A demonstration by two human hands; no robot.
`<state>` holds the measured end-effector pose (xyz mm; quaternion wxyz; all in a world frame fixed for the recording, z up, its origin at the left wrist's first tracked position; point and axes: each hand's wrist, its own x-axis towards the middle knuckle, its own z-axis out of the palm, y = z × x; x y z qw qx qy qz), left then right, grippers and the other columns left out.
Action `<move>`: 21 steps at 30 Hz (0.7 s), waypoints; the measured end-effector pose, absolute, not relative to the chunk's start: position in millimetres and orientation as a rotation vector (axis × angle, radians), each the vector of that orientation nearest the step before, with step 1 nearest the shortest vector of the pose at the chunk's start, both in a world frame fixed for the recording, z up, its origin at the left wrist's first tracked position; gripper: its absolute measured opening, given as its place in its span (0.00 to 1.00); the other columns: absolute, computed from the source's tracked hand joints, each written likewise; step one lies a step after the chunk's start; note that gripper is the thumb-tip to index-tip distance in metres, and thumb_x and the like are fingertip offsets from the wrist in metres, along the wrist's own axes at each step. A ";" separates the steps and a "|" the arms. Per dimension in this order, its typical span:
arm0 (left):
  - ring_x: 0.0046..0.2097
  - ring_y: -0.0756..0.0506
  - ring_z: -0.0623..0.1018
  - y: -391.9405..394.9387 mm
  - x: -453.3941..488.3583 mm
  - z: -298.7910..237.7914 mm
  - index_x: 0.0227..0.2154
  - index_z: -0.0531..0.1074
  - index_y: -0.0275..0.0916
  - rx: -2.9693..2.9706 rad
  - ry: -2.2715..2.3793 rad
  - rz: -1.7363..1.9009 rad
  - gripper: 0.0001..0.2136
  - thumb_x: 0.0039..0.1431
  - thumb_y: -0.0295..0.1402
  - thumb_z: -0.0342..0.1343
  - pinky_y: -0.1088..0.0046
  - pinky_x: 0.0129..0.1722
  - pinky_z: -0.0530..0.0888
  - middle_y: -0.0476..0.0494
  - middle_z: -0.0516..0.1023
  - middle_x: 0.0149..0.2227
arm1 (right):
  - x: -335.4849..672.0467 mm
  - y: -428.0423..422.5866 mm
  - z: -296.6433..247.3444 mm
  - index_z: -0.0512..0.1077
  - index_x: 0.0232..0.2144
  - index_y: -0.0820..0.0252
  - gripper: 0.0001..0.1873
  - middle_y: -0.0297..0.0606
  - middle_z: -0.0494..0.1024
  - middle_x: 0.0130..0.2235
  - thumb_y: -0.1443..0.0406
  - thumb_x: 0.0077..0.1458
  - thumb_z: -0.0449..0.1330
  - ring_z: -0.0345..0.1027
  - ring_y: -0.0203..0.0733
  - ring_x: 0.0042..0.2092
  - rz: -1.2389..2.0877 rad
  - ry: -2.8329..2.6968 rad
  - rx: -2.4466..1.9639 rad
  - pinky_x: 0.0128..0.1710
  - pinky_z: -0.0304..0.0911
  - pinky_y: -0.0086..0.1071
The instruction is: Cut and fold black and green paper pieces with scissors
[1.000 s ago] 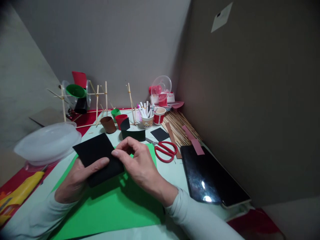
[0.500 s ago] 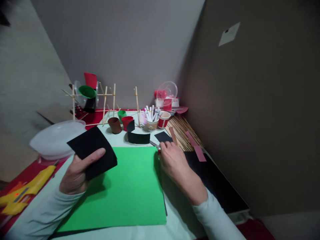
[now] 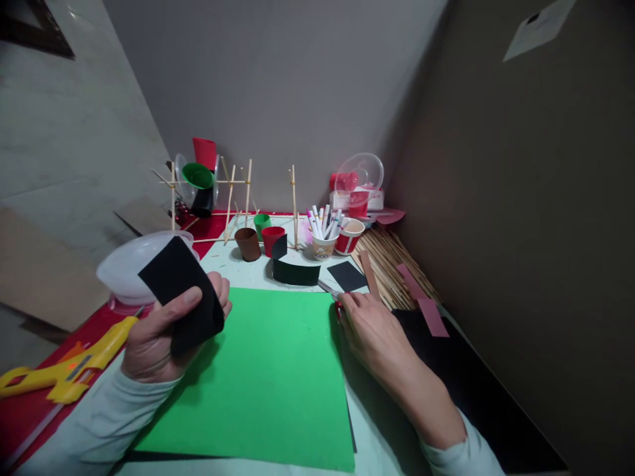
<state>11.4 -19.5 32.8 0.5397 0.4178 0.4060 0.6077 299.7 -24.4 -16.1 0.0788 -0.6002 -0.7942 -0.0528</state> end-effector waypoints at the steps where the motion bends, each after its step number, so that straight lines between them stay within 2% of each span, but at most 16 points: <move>1: 0.41 0.36 0.82 -19.9 11.5 32.5 0.31 0.74 0.42 0.971 0.958 1.448 0.15 0.43 0.44 0.68 0.59 0.37 0.82 0.43 0.81 0.31 | 299.6 -23.8 -17.4 0.72 0.43 0.61 0.11 0.48 0.78 0.40 0.69 0.63 0.51 0.72 0.49 0.38 -0.159 -2.382 -1.793 0.37 0.63 0.37; 8: 0.44 0.40 0.82 -25.7 14.8 37.2 0.30 0.75 0.42 0.820 0.900 1.472 0.12 0.42 0.36 0.70 0.68 0.40 0.82 0.49 0.83 0.34 | 304.2 -21.0 -22.8 0.72 0.41 0.61 0.09 0.48 0.76 0.39 0.68 0.62 0.53 0.71 0.49 0.40 -0.192 -2.369 -1.819 0.38 0.63 0.36; 13: 0.48 0.35 0.82 -31.4 21.4 41.0 0.38 0.79 0.46 0.851 0.986 1.497 0.17 0.41 0.34 0.71 0.59 0.48 0.81 0.51 0.85 0.40 | 307.6 -19.1 -23.9 0.72 0.40 0.62 0.08 0.49 0.76 0.38 0.67 0.61 0.54 0.70 0.51 0.39 -0.221 -2.381 -1.877 0.38 0.61 0.38; 18: 0.53 0.34 0.79 -33.4 23.0 36.3 0.39 0.80 0.48 0.931 1.040 1.595 0.21 0.38 0.34 0.74 0.56 0.56 0.77 0.54 0.85 0.40 | 303.5 -20.9 -17.6 0.71 0.39 0.61 0.07 0.48 0.76 0.36 0.69 0.59 0.54 0.70 0.50 0.37 -0.216 -2.369 -1.946 0.35 0.60 0.37; 21: 0.53 0.33 0.79 -32.7 23.3 37.3 0.38 0.80 0.47 0.866 1.019 1.621 0.21 0.36 0.32 0.75 0.54 0.55 0.78 0.53 0.85 0.39 | 302.7 -27.2 -8.7 0.69 0.39 0.61 0.07 0.49 0.75 0.37 0.66 0.58 0.55 0.71 0.49 0.35 -0.236 -2.295 -1.989 0.30 0.61 0.36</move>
